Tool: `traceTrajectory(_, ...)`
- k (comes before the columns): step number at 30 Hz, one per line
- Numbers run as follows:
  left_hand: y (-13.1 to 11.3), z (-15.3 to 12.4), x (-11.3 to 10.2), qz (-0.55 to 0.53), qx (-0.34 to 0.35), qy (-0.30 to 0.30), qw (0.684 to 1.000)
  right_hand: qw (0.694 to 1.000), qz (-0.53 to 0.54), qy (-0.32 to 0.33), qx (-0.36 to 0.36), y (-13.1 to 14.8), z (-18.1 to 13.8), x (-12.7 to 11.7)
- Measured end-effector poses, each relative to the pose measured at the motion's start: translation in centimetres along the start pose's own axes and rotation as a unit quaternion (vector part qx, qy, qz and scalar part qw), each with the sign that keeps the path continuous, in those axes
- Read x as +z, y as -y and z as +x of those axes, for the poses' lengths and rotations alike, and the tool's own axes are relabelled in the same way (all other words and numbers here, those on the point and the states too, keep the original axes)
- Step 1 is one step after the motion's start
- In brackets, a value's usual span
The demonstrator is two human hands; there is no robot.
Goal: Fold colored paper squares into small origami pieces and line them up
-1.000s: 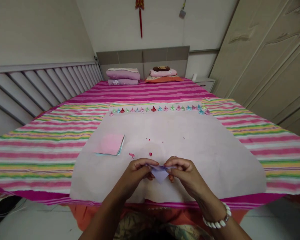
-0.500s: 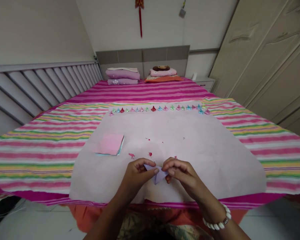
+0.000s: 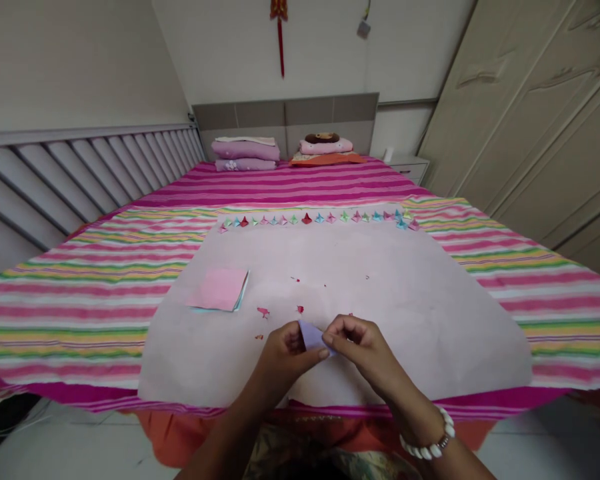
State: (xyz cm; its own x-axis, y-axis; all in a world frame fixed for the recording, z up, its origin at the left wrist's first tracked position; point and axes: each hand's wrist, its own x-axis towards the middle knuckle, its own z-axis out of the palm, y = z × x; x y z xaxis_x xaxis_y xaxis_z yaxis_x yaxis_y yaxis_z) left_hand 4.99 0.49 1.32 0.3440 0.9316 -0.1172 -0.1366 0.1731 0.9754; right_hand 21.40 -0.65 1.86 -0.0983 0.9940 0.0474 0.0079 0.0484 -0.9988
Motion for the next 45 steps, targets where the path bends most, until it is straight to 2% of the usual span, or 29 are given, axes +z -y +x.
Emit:
traceTrajectory(6,0.6,-0.2,-0.1,0.073,0.000,0.000,0.997,1.000,-0.007,0.028,-0.009,-0.1,0.0,0.2)
traceTrajectory(11,0.2,-0.1,-0.3,0.090,-0.016,-0.015,0.996,0.997,0.012,-0.069,-0.019,-0.8,-0.1,0.2)
traceTrajectory(14,0.2,-0.1,-0.5,0.084,-0.021,-0.031,0.996,0.995,0.044,-0.091,0.001,-0.9,-0.1,0.4)
traceTrajectory(22,0.8,0.1,-1.3,0.041,-0.013,0.007,0.999,0.989,0.141,-0.019,0.033,0.0,-0.2,1.0)
traceTrajectory(34,1.6,0.3,-1.7,0.032,-0.007,0.032,0.999,0.976,0.200,0.009,0.085,-0.4,-0.2,1.1)
traceTrajectory(45,0.8,0.2,-1.4,0.070,0.003,0.024,0.997,0.977,0.196,0.011,0.083,-0.6,0.0,0.9)
